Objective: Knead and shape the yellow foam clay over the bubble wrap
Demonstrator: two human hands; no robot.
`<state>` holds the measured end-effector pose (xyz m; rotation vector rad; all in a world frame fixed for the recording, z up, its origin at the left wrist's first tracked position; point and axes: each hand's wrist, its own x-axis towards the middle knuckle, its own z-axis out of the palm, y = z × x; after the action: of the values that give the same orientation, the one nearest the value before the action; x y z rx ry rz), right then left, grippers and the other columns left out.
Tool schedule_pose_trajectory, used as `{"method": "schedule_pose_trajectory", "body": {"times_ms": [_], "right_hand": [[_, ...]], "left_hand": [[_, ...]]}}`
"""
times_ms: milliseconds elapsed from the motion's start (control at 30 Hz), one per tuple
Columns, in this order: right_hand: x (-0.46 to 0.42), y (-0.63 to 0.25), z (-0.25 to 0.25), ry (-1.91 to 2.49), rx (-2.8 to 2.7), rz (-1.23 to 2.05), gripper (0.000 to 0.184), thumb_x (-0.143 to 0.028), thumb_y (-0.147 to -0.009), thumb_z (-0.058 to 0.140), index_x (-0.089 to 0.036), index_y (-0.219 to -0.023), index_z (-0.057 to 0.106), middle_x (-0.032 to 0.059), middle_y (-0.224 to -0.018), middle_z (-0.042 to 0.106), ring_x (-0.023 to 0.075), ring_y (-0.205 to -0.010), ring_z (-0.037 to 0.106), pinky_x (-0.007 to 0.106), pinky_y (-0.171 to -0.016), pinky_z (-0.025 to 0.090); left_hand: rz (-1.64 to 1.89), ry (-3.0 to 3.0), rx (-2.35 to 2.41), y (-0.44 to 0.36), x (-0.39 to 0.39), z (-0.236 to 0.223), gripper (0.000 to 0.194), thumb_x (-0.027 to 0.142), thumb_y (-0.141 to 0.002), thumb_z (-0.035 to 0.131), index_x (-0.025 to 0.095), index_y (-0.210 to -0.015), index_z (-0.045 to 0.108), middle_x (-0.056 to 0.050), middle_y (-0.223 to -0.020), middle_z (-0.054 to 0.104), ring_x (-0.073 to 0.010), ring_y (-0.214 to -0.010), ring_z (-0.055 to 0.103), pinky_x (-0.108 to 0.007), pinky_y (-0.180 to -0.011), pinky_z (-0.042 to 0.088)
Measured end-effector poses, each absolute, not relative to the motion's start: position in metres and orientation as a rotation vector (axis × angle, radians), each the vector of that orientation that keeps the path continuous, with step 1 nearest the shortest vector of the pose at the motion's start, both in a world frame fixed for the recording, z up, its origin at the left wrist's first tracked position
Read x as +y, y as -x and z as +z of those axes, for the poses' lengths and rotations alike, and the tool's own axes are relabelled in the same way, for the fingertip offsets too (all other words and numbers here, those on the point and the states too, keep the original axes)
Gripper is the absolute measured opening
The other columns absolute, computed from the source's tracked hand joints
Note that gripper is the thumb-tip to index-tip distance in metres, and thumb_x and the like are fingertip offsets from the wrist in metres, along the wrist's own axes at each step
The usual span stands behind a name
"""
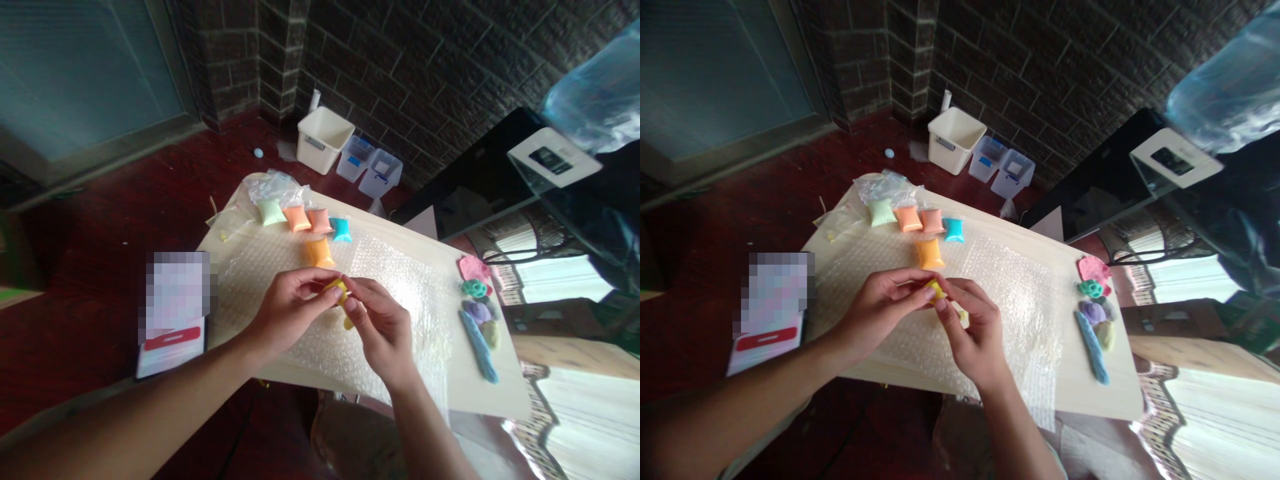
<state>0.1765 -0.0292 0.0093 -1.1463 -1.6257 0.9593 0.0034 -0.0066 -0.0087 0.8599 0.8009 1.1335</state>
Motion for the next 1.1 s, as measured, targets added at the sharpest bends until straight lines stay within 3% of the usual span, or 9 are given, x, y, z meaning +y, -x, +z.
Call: {"method": "schedule_pose_trajectory", "body": {"times_ms": [67,133,267,433,767,933,1100], "right_hand": [[-0.031,-0.176,0.008,1.159,-1.632,0.961,0.039,-0.027,-0.102,0.066,-0.037,-0.140,0.070,0.0074,-0.129,0.072,0.0250,-0.113,0.071,0.047,-0.097,0.060],[-0.031,-0.177,0.007,1.203,-1.568,0.976,0.044,-0.031,-0.103,0.066,-0.037,-0.147,0.063,0.0077,-0.131,0.072,0.0241,-0.109,0.072,0.042,-0.086,0.063],[-0.029,-0.181,0.006,1.359,-1.583,1.006,0.037,-0.040,-0.104,0.064,-0.027,-0.138,0.067,0.0089,-0.113,0.079,0.0218,-0.090,0.076,0.030,-0.060,0.058],[-0.026,-0.186,0.008,1.411,-1.841,0.854,0.026,-0.036,-0.104,0.063,-0.022,-0.121,0.077,0.0076,-0.097,0.080,0.0196,-0.080,0.074,0.032,-0.068,0.058],[-0.025,-0.186,0.008,1.329,-2.055,0.475,0.020,-0.026,-0.103,0.065,-0.020,-0.117,0.078,0.0068,-0.089,0.076,0.0196,-0.075,0.070,0.034,-0.067,0.056],[-0.026,-0.182,0.006,1.337,-2.044,0.470,0.022,-0.027,-0.102,0.066,-0.019,-0.120,0.076,0.0066,-0.088,0.076,0.0203,-0.076,0.072,0.035,-0.068,0.059],[-0.026,-0.184,0.004,1.368,-1.852,0.671,0.028,-0.031,-0.099,0.070,-0.020,-0.125,0.075,0.0088,-0.099,0.080,0.0222,-0.085,0.076,0.038,-0.075,0.063]], "left_hand": [[1.125,-0.830,0.767,-0.004,-0.006,-0.008,0.030,0.034,-0.086,0.084,0.015,-0.109,0.080,-0.010,-0.107,0.082,-0.0218,-0.098,0.077,-0.034,-0.090,0.063],[1.116,-0.792,0.756,-0.005,-0.006,-0.007,0.029,0.033,-0.085,0.085,0.015,-0.108,0.080,-0.009,-0.106,0.080,-0.0205,-0.097,0.076,-0.033,-0.091,0.062],[1.109,-0.693,0.740,-0.006,-0.006,-0.007,0.026,0.031,-0.084,0.086,0.016,-0.102,0.076,-0.005,-0.101,0.077,-0.0185,-0.096,0.073,-0.031,-0.090,0.060],[1.102,-0.772,0.777,-0.001,-0.001,-0.011,0.025,0.032,-0.085,0.083,0.016,-0.102,0.073,-0.005,-0.099,0.073,-0.0185,-0.093,0.071,-0.033,-0.089,0.059],[1.174,-1.151,0.878,-0.001,-0.001,-0.028,0.028,0.035,-0.093,0.076,0.016,-0.114,0.077,-0.011,-0.111,0.080,-0.0227,-0.097,0.078,-0.034,-0.089,0.065],[1.170,-1.362,0.995,0.003,-0.004,-0.029,0.030,0.035,-0.099,0.068,0.017,-0.122,0.076,-0.014,-0.122,0.078,-0.0232,-0.097,0.079,-0.034,-0.083,0.067],[1.200,-1.245,0.961,0.005,-0.002,-0.030,0.037,0.038,-0.093,0.078,0.018,-0.123,0.075,-0.013,-0.117,0.079,-0.0242,-0.102,0.078,-0.036,-0.090,0.066]]}}
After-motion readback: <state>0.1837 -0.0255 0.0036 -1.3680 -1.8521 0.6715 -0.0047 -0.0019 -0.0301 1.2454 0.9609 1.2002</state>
